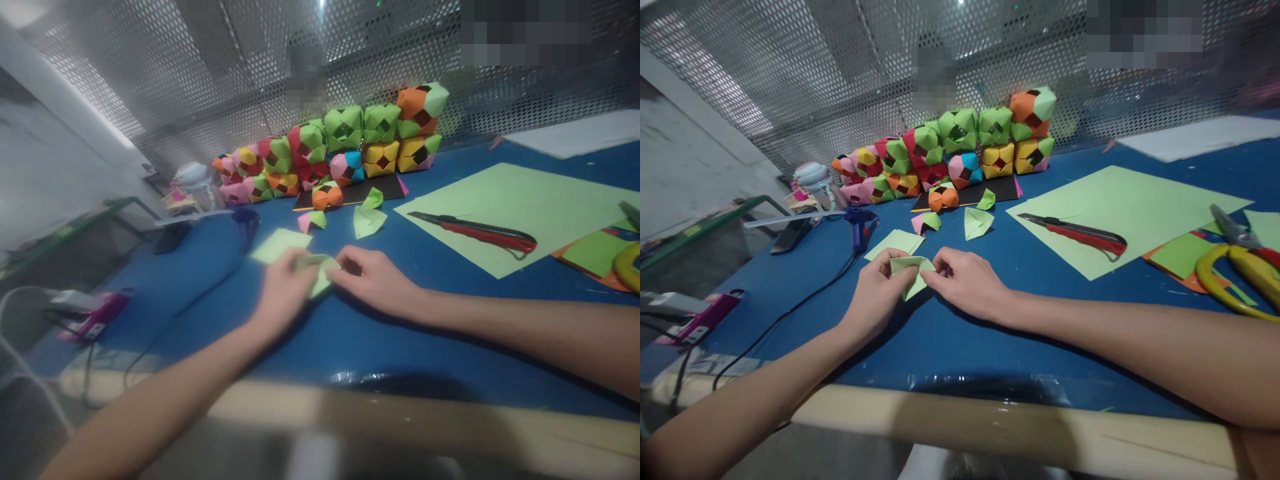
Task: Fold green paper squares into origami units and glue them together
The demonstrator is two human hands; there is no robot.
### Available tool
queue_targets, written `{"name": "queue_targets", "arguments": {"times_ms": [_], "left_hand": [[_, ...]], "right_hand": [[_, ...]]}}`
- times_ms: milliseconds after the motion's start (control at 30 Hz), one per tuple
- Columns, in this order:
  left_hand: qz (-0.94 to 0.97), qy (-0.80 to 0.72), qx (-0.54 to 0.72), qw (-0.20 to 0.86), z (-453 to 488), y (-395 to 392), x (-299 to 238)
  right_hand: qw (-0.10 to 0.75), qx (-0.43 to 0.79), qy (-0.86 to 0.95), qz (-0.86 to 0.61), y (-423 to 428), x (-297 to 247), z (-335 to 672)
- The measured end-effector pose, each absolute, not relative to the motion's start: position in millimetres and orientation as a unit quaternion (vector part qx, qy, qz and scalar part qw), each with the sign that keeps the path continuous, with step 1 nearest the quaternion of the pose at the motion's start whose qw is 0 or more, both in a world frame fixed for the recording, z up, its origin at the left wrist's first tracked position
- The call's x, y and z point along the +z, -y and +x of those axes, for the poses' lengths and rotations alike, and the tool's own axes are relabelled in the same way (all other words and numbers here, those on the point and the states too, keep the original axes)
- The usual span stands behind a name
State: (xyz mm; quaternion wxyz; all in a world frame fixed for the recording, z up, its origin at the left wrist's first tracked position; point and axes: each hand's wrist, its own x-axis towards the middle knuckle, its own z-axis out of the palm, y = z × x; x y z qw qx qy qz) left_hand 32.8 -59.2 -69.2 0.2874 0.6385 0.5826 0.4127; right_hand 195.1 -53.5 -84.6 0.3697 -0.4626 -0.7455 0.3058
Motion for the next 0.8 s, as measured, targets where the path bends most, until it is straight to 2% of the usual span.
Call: {"name": "queue_targets", "arguments": {"times_ms": [467,800], "left_hand": [[0.616,-0.572,0.416,0.347,27,55,-77],[0.672,-0.573,0.356,0.305,34,63,-64]], "right_hand": [[0.387,0.320,0.742,-0.444,53,-83,195],[0.387,0.333,0.732,-0.452,51,-83,198]]}}
